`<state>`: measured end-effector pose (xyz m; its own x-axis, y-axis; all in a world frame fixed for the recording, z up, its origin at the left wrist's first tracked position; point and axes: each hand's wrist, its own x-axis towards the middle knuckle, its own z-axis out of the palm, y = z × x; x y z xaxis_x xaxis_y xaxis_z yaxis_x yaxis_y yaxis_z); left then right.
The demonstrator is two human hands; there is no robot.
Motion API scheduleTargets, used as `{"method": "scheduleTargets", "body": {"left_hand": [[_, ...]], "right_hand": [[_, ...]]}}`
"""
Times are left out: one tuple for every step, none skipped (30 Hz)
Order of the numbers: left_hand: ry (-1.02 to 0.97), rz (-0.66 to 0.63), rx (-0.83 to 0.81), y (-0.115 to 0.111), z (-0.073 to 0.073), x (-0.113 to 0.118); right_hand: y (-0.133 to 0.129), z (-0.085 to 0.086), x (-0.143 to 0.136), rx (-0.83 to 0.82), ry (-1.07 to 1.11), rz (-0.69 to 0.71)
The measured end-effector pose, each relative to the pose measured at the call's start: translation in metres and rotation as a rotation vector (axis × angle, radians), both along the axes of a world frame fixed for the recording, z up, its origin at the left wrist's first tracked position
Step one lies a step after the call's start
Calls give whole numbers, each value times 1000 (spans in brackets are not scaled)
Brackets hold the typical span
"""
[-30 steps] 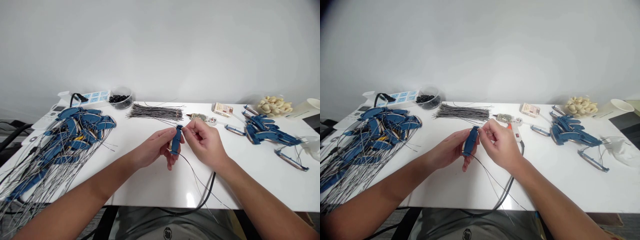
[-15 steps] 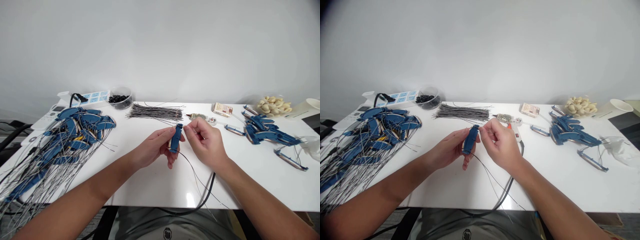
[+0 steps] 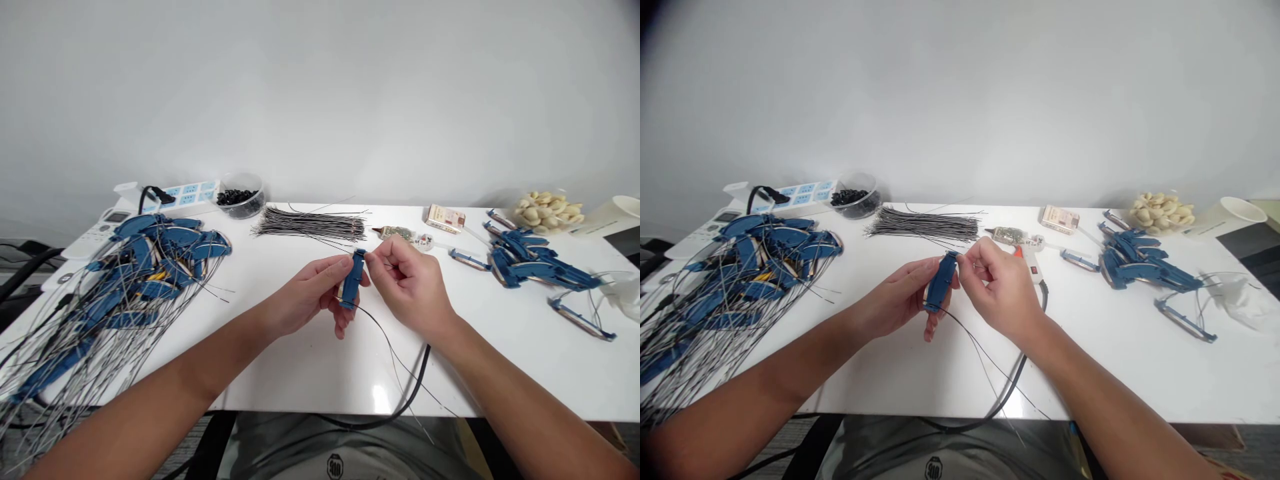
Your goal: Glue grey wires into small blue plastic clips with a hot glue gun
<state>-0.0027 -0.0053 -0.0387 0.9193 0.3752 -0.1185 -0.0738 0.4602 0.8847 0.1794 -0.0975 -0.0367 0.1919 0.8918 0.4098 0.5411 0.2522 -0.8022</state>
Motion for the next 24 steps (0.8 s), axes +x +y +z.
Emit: {"method": "scheduleTargets", "body": {"left_hand": [[-1, -3, 2, 0, 0, 0], [-1, -5, 5, 0, 0, 0], [-1, -5, 10, 0, 0, 0], [0, -3, 16, 0, 0, 0], [3, -1, 22, 0, 0, 0], [7, 1, 29, 0, 0, 0], [10, 2, 36, 0, 0, 0], [12, 1, 42, 0, 0, 0], [15, -1, 48, 1, 0, 0], [17, -4, 52, 1, 0, 0], [19, -8, 57, 1, 0, 0], [20, -11, 60, 1, 0, 0], [21, -14, 62, 1, 0, 0], [20, -15, 61, 2, 0, 0], [19, -17, 59, 2, 1, 0], [18, -18, 55, 2, 1, 0], [18, -17, 51, 2, 1, 0], [19, -14, 48, 2, 1, 0], [21, -11, 45, 2, 1, 0], [23, -6, 42, 2, 2, 0], [26, -2, 40, 1, 2, 1], [29, 3, 40, 1, 2, 1], [32, 6, 42, 1, 2, 1], [35, 8, 45, 2, 1, 1]], "right_hand": [[0, 0, 0, 3, 1, 4], [0, 1, 0, 3, 1, 8], [0, 1, 0, 1, 1, 14], [1, 2, 0, 0, -1, 18], [1, 2, 0, -1, -5, 21], [1, 3, 0, -2, -11, 22], [1, 3, 0, -1, -18, 21], [0, 3, 0, 0, -26, 20], [0, 3, 0, 0, -35, 18], [0, 3, 0, -1, -45, 18], [0, 4, 0, -3, -53, 17], [0, 4, 0, -3, -59, 16], [0, 4, 0, -2, -62, 15], [0, 3, 0, -1, -62, 15], [0, 3, 0, 0, -61, 15], [1, 3, 1, 0, -60, 15], [1, 3, 1, 0, -59, 14], [1, 3, 1, 1, -61, 13], [1, 2, 1, 3, -65, 10], [2, 2, 2, 7, -69, 8], [2, 2, 2, 12, -75, 6], [2, 1, 2, 17, -81, 5], [2, 1, 2, 17, -88, 4], [2, 1, 2, 16, -94, 3]]}}
